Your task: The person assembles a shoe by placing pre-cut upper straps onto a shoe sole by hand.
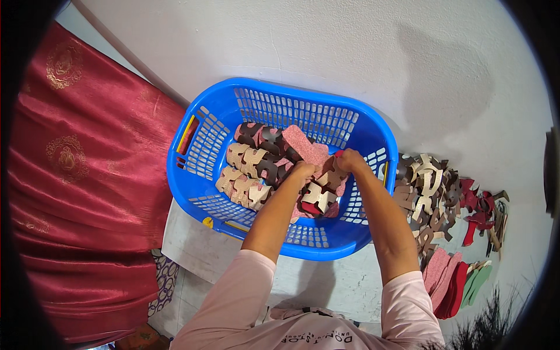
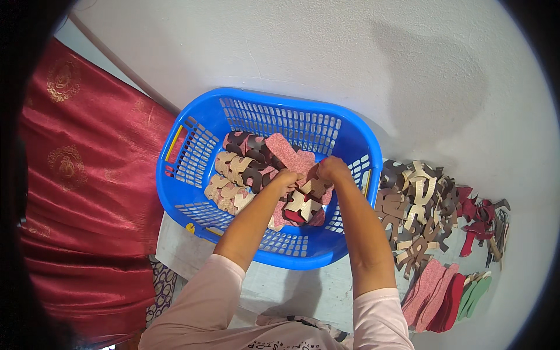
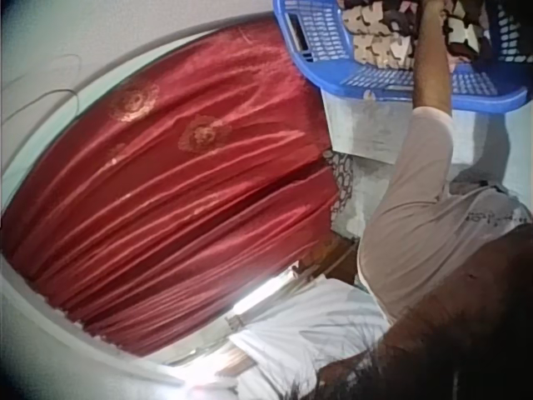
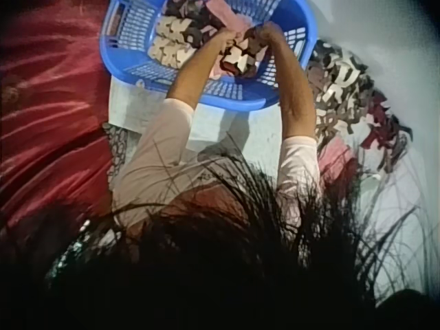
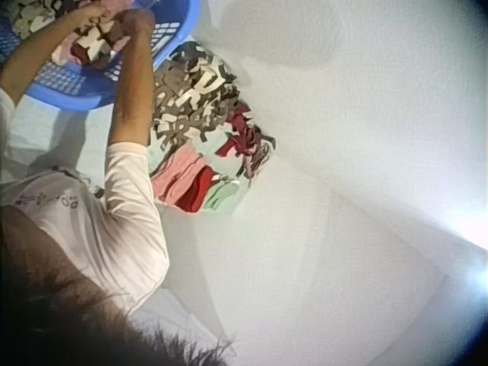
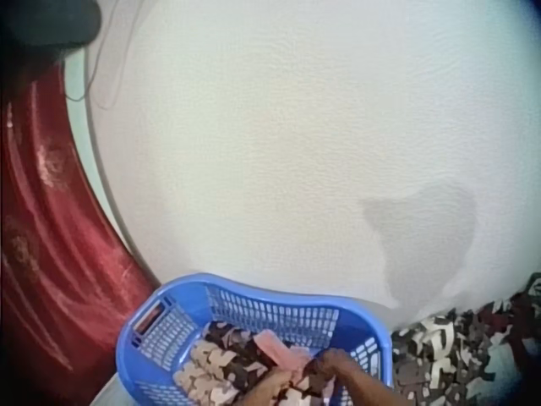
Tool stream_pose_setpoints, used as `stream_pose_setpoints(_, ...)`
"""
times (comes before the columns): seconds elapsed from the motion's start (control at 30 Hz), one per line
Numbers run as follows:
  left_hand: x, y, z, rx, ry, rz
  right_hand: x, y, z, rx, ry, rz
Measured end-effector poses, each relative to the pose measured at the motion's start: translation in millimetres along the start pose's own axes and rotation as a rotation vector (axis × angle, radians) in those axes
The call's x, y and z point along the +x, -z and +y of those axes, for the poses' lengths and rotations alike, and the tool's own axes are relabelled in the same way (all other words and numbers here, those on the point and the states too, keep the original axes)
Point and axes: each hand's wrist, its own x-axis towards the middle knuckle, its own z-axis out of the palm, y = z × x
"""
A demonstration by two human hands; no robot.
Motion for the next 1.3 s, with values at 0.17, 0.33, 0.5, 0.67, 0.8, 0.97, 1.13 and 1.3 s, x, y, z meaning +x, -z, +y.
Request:
stream_pose_setpoints(0.17,8.3,7.0,-7.4,-0.060,0.040,-0.017,-17.3,26.5,-22.5,-0.036,0.119,-0.149)
stream_pose_setpoints(0.33,8.0,-1.2,-1.5,-0.075,0.100,-0.022,-20.4,19.2,-12.1,-0.068,0.200,-0.091)
stream_pose_setpoints(0.5,20.5,1.4,-10.5,-0.143,0.116,-0.050,-28.0,16.2,-14.1,-0.054,0.213,-0.029)
stream_pose_setpoints(0.67,31.7,4.2,-16.0,-0.180,0.136,-0.070,-27.3,17.5,-21.2,-0.120,0.083,-0.113)
stream_pose_setpoints(0.8,35.1,1.0,-16.8,-0.168,0.102,-0.103,-24.3,13.0,-14.1,-0.111,0.094,-0.123)
stream_pose_setpoints(0.97,36.6,-0.1,-14.8,-0.143,0.132,-0.015,-14.5,1.7,-8.9,-0.066,0.099,-0.039)
stream_pose_setpoints(1.13,26.5,9.8,-14.4,-0.119,0.064,-0.039,-17.5,0.2,-18.3,-0.122,0.143,-0.051)
stream_pose_setpoints(1.3,-13.4,-2.3,12.0,-0.076,0.072,-0.013,-17.1,-0.9,-8.8,-0.106,0.113,-0.045)
